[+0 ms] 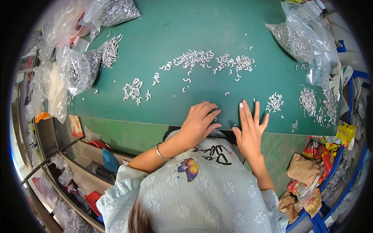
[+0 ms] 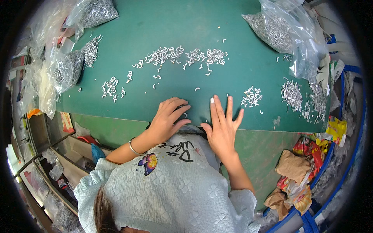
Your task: The person sorts small white plastic components on a green table by hand, picking them up individually or in small handfuls and placing them into bags.
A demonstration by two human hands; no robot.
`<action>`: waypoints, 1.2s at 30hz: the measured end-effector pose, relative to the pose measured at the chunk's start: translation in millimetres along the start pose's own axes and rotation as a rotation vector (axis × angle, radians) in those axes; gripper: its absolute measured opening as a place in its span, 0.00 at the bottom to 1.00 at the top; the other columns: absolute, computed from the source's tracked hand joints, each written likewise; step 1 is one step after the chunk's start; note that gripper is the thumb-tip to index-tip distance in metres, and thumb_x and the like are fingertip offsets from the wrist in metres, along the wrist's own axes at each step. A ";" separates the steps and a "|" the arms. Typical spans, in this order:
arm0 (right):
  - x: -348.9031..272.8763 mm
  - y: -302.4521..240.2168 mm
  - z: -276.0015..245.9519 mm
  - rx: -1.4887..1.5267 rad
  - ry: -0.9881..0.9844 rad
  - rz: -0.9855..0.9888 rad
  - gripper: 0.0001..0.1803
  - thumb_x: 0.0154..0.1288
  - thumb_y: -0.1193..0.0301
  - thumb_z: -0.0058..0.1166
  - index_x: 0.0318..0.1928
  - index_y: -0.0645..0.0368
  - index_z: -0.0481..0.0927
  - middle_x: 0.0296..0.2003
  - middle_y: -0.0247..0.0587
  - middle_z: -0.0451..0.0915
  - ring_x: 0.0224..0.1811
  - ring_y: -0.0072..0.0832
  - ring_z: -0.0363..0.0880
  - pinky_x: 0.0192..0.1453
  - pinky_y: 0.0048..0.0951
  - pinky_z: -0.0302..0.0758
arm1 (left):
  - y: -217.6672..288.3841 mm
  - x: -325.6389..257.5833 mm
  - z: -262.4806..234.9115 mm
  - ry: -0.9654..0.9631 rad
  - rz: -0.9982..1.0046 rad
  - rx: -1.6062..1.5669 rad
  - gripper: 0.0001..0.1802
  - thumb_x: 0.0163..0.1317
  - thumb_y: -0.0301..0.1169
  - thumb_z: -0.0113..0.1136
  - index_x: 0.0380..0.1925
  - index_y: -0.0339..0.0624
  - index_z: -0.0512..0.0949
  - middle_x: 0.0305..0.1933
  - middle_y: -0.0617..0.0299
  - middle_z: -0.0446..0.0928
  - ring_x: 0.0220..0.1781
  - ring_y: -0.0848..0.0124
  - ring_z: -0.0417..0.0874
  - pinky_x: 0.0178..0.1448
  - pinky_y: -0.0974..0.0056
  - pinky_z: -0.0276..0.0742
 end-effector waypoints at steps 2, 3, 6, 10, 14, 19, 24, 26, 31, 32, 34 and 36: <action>13.5 -15.4 -6.7 0.079 -0.003 -0.099 0.39 0.59 0.59 0.58 0.69 0.57 0.62 0.72 0.33 0.55 0.77 0.47 0.43 0.69 0.71 0.38 | -1.0 0.0 4.6 0.042 0.011 0.010 0.18 0.50 0.24 0.67 0.44 0.38 0.78 0.48 0.56 0.74 0.54 0.55 0.73 0.54 0.55 0.68; 22.9 -25.7 -8.2 0.089 -0.004 -0.155 0.39 0.59 0.59 0.57 0.69 0.57 0.62 0.72 0.34 0.55 0.77 0.47 0.43 0.69 0.71 0.39 | -2.2 0.4 5.7 0.049 0.016 0.020 0.17 0.50 0.23 0.67 0.43 0.38 0.79 0.47 0.56 0.74 0.52 0.55 0.74 0.54 0.55 0.69; 35.1 -26.4 1.7 -0.008 -0.044 -0.186 0.39 0.60 0.58 0.57 0.69 0.57 0.61 0.73 0.34 0.54 0.77 0.45 0.43 0.70 0.70 0.40 | -9.2 -3.8 2.0 0.079 0.005 0.016 0.14 0.50 0.21 0.66 0.39 0.37 0.80 0.45 0.55 0.74 0.49 0.56 0.75 0.52 0.56 0.70; 24.1 6.0 4.5 -0.139 -0.067 -0.041 0.43 0.60 0.56 0.57 0.71 0.60 0.57 0.74 0.38 0.50 0.77 0.44 0.42 0.72 0.65 0.37 | -31.9 -22.2 -24.2 0.218 -0.072 0.037 0.13 0.49 0.18 0.65 0.37 0.34 0.80 0.42 0.55 0.75 0.46 0.57 0.76 0.50 0.57 0.70; 11.2 36.7 -4.0 -0.261 -0.013 0.127 0.44 0.62 0.56 0.55 0.72 0.63 0.52 0.74 0.46 0.47 0.78 0.45 0.39 0.74 0.62 0.35 | -53.0 -38.7 -59.3 0.362 -0.169 0.245 0.13 0.50 0.18 0.64 0.37 0.38 0.79 0.41 0.58 0.75 0.44 0.59 0.74 0.47 0.59 0.66; 24.5 3.5 -6.7 -0.181 0.004 -0.022 0.47 0.57 0.59 0.60 0.72 0.61 0.53 0.74 0.47 0.48 0.77 0.50 0.39 0.71 0.68 0.35 | -57.0 -47.3 -70.9 0.444 -0.248 0.300 0.15 0.50 0.19 0.65 0.40 0.43 0.79 0.42 0.62 0.74 0.43 0.63 0.73 0.47 0.61 0.62; 33.7 -86.2 38.6 -0.011 -0.182 -0.400 0.48 0.53 0.48 0.61 0.68 0.64 0.60 0.72 0.45 0.53 0.76 0.42 0.45 0.70 0.68 0.44 | -61.1 -47.7 -80.0 0.508 -0.305 0.299 0.18 0.50 0.20 0.66 0.43 0.44 0.78 0.43 0.61 0.74 0.44 0.64 0.72 0.48 0.61 0.61; 38.4 -99.9 50.7 0.049 -0.178 -0.450 0.48 0.54 0.48 0.60 0.67 0.66 0.60 0.72 0.48 0.53 0.76 0.41 0.46 0.71 0.67 0.44 | -63.3 -51.7 -89.0 0.548 -0.349 0.314 0.17 0.49 0.18 0.65 0.41 0.41 0.80 0.42 0.58 0.74 0.43 0.61 0.73 0.49 0.61 0.65; 61.6 -139.6 41.6 0.250 -0.182 -0.612 0.34 0.66 0.63 0.51 0.66 0.69 0.61 0.71 0.52 0.54 0.76 0.45 0.47 0.70 0.66 0.43 | -57.0 -62.7 -83.5 0.509 -0.330 0.272 0.18 0.50 0.19 0.65 0.44 0.41 0.78 0.47 0.54 0.72 0.52 0.55 0.71 0.55 0.57 0.64; 69.9 -133.1 36.7 0.241 -0.109 -0.560 0.33 0.66 0.64 0.51 0.66 0.68 0.61 0.71 0.51 0.54 0.76 0.45 0.48 0.70 0.66 0.42 | -53.9 -62.4 -80.4 0.478 -0.325 0.268 0.18 0.51 0.21 0.65 0.44 0.42 0.78 0.48 0.55 0.72 0.55 0.55 0.70 0.58 0.55 0.62; 88.9 -113.8 26.0 0.221 0.033 -0.461 0.30 0.67 0.66 0.50 0.66 0.67 0.62 0.71 0.50 0.55 0.76 0.45 0.48 0.71 0.65 0.42 | -48.3 -58.1 -75.9 0.396 -0.346 0.286 0.20 0.50 0.24 0.67 0.45 0.42 0.78 0.50 0.56 0.71 0.56 0.55 0.69 0.61 0.54 0.59; 102.8 -108.5 26.2 0.163 0.012 -0.426 0.29 0.67 0.66 0.51 0.66 0.64 0.63 0.71 0.45 0.55 0.75 0.43 0.49 0.72 0.63 0.41 | -51.5 -51.1 -74.4 0.378 -0.360 0.302 0.19 0.51 0.28 0.69 0.45 0.44 0.78 0.50 0.58 0.71 0.56 0.56 0.69 0.60 0.53 0.57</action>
Point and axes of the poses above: each hand's wrist, its own x-axis towards the middle knuckle, its own z-axis out of the palm, y = z × x, the point moved 6 cm from there along x, towards the middle knuckle
